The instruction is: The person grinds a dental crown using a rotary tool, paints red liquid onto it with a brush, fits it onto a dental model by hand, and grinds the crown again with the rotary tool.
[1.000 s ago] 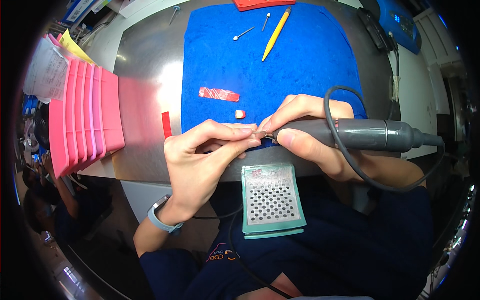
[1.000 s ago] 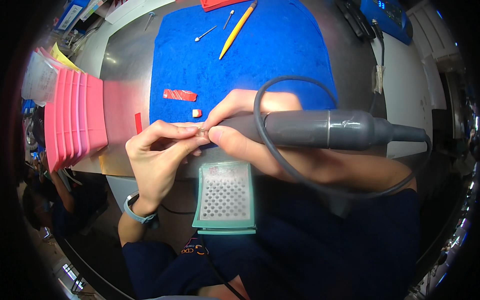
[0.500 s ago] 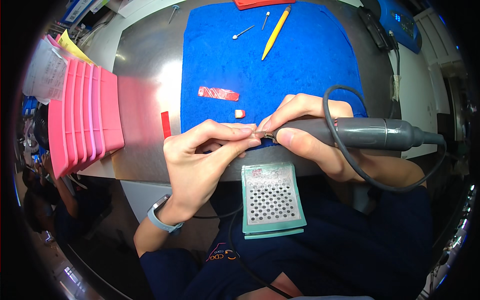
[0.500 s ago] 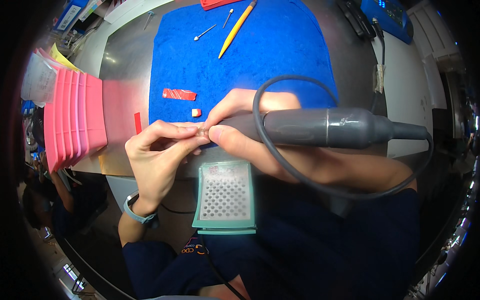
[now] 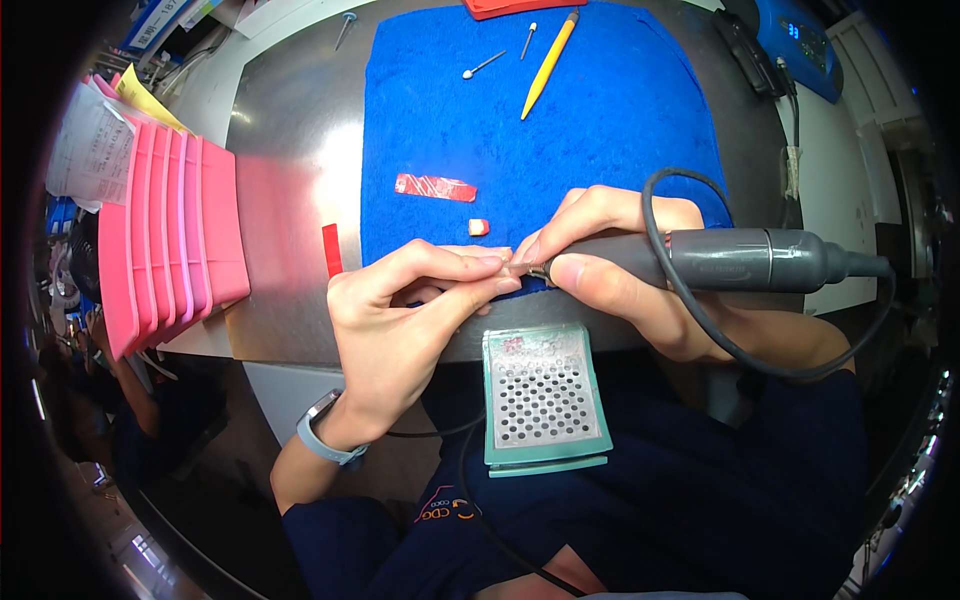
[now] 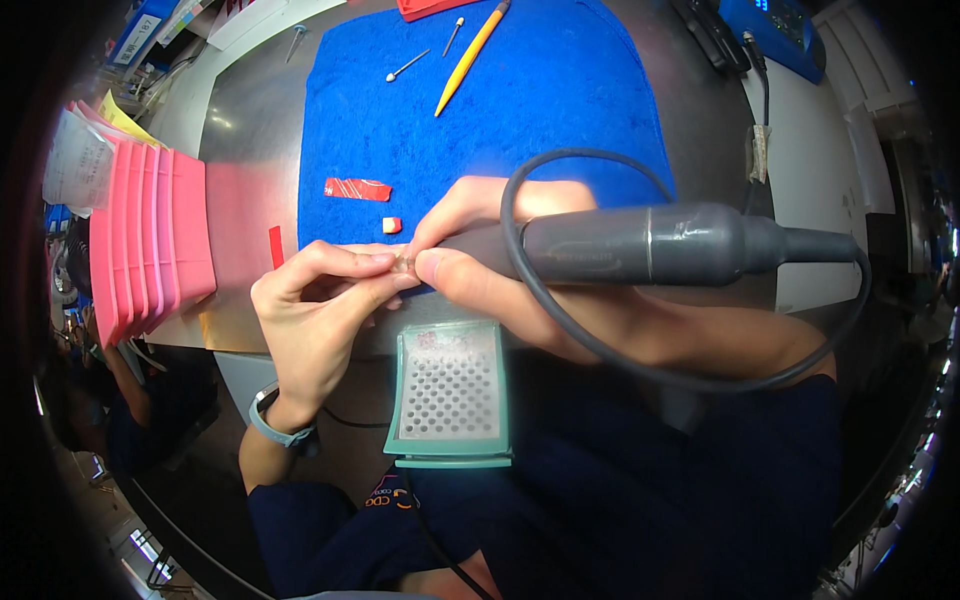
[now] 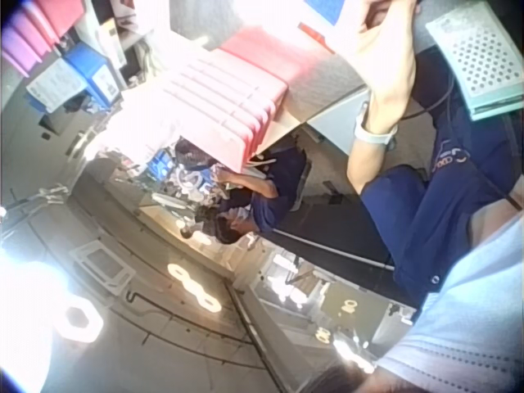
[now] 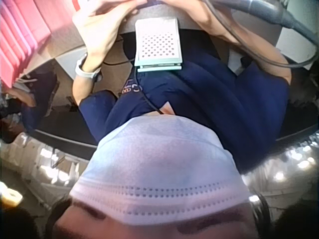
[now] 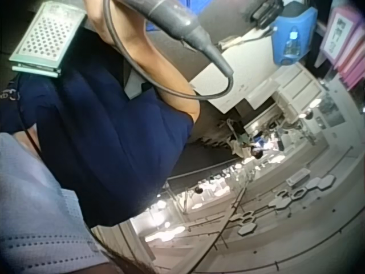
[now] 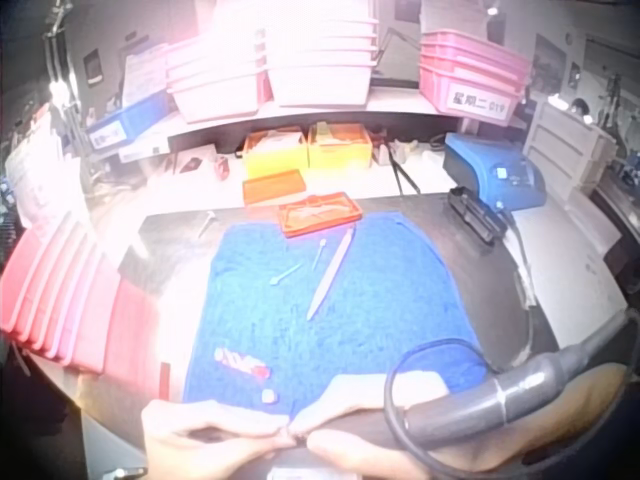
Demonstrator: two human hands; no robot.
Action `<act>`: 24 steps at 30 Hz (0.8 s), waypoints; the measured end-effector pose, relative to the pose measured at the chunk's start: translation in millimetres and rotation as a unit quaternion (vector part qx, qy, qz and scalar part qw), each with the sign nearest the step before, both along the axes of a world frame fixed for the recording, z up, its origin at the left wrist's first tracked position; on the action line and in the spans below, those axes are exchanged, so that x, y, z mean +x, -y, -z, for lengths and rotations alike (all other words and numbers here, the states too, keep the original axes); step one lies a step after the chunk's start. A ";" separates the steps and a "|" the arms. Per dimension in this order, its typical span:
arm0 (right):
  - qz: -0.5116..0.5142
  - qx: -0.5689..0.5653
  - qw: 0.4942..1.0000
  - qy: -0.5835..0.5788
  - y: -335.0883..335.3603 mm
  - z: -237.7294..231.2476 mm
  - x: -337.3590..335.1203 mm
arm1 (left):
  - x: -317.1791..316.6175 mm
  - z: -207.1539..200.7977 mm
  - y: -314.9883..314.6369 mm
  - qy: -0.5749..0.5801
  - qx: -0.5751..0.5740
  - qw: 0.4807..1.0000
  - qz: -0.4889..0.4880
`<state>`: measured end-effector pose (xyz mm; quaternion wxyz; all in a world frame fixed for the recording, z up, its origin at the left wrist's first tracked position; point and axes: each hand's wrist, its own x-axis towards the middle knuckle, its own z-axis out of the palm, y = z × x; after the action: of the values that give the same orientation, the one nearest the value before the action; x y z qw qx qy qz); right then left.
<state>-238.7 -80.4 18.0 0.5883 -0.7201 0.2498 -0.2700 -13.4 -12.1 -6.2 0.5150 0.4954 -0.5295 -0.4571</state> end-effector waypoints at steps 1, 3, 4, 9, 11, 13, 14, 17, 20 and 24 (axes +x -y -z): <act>-0.007 -0.007 1.000 0.005 0.4 1.1 -0.2 | -0.3 0.0 0.0 0.002 0.002 1.000 -0.001; 0.024 -0.009 0.999 0.024 -2.5 6.4 3.3 | -1.0 -1.3 0.4 -0.005 0.012 1.000 -0.004; 0.039 -0.009 0.999 0.034 -3.0 7.1 4.0 | -1.3 -2.3 0.3 -0.012 0.022 1.000 -0.007; 0.041 -0.036 0.998 0.041 -1.2 9.2 3.9 | -0.6 -1.3 0.5 0.000 0.018 1.000 -0.009; 0.041 -0.047 0.997 0.046 -1.3 9.6 4.2 | 0.2 0.2 1.2 0.010 -0.007 1.000 -0.001; 0.042 -0.032 0.998 0.044 -1.7 8.5 4.3 | -0.2 -0.3 0.7 0.003 0.006 1.000 -0.006; 0.042 -0.027 0.998 0.043 -1.5 7.8 4.3 | -0.1 0.1 0.8 0.002 0.006 1.000 -0.007; 0.035 -0.027 0.998 0.036 -1.0 6.3 3.2 | -0.2 0.3 1.3 0.012 -0.003 1.000 -0.003; 0.038 -0.001 0.998 0.041 -1.9 6.4 2.9 | -1.2 -1.6 0.2 -0.010 0.020 1.000 -0.012; 0.033 -0.010 0.999 0.032 -0.8 7.1 0.7 | -1.1 -0.8 1.0 -0.007 0.009 1.000 -0.007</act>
<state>-238.0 -79.6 11.0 0.5796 -0.7083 0.2519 -0.3145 -14.5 -13.0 -5.4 0.5173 0.5005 -0.5184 -0.4617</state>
